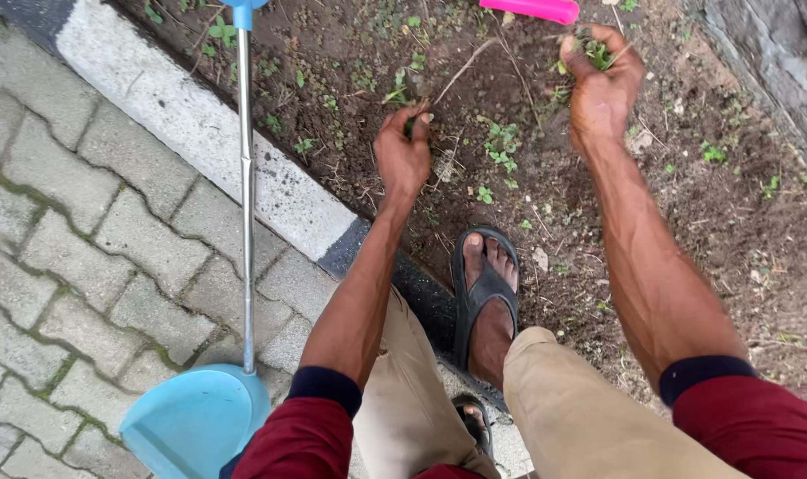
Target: The person pulls weeds from a soil bed by hand and places them into a red bucket.
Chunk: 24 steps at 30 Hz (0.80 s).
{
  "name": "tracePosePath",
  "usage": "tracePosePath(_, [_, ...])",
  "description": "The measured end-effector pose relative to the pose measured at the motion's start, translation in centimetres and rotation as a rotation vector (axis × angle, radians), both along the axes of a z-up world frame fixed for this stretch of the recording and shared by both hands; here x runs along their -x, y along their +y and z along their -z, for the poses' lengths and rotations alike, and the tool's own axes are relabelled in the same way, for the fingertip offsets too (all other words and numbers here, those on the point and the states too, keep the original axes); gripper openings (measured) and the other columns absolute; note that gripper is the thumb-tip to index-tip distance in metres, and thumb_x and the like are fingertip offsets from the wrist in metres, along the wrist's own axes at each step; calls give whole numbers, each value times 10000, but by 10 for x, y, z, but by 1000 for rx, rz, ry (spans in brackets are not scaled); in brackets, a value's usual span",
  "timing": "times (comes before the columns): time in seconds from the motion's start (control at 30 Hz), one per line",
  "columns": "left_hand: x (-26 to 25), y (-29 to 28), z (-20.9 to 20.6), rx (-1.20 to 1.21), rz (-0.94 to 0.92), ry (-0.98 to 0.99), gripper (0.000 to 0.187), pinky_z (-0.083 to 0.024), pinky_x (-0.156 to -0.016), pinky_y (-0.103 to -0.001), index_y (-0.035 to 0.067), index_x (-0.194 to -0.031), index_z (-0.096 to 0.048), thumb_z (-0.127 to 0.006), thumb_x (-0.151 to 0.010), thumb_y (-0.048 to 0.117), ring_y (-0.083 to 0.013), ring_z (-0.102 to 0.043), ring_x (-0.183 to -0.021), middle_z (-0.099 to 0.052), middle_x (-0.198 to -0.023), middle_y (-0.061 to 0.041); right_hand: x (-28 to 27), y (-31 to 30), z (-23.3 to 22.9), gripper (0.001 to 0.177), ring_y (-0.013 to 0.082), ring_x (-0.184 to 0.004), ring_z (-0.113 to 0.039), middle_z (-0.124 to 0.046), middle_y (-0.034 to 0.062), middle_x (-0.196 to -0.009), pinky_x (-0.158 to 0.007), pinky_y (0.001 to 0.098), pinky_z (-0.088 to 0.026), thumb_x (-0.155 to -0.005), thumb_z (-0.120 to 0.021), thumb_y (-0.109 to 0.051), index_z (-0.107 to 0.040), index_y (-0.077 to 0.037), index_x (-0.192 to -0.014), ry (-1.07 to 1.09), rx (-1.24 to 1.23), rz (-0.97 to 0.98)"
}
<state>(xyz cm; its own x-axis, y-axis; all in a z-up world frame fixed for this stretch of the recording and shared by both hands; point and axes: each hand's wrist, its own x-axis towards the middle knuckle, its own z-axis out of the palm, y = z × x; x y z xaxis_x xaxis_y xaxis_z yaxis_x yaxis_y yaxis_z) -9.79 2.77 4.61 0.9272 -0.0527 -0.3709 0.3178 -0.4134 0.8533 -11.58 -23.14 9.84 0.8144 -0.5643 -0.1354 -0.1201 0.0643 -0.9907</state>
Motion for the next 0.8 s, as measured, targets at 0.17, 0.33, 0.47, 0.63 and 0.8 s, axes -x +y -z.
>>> tracePosePath(0.17, [20, -41, 25, -56, 283, -260, 304, -598, -535, -302, 15, -1137, -722, -596, -862, -12, -206, -651, -701, -651, -1078, -149, 28, 13, -25, 532, 148, -735, -708, -726, 153, -1093, -408, 210, -588, -847, -507, 186, -713, -126, -1225, 536, 581, -659])
tracePosePath(0.33, [29, -64, 56, -269, 506, -683, 250, -616, -709, -421, 52, -915, -723, -670, -686, -31, -297, -651, -845, -641, -1019, -150, 52, 35, 32, 445, 255, -756, -672, -600, 234, -1186, -466, 303, -602, -805, -651, 103, -707, -80, -1207, 562, 1032, -713])
tracePosePath(0.47, [24, -75, 40, 78, 331, -137, 276, -570, -461, -334, 1, -960, -742, -525, -850, -129, -193, -666, -660, -673, -1009, -129, 68, 22, 55, 442, 258, -998, -682, -690, 139, -1156, -631, 288, -672, -810, -583, 185, -740, -95, -1114, 131, 946, -359])
tracePosePath(0.63, [12, -50, 14, 25, 132, -235, 147, -529, -462, -344, 1, -947, -708, -596, -892, -76, -199, -637, -665, -687, -915, -151, 75, 0, 22, 290, 164, -831, -729, -727, 55, -1060, -545, 274, -625, -987, -608, 76, -729, -141, -1136, 292, 510, -293])
tracePosePath(0.8, [47, -22, -4, -18, 214, -154, 272, -559, -545, -388, 22, -1167, -698, -568, -933, -25, -247, -681, -654, -686, -997, -181, 87, 37, 40, 284, 248, -716, -647, -655, 186, -1013, -433, 301, -586, -911, -780, 0, -733, -78, -1180, 262, 894, -715])
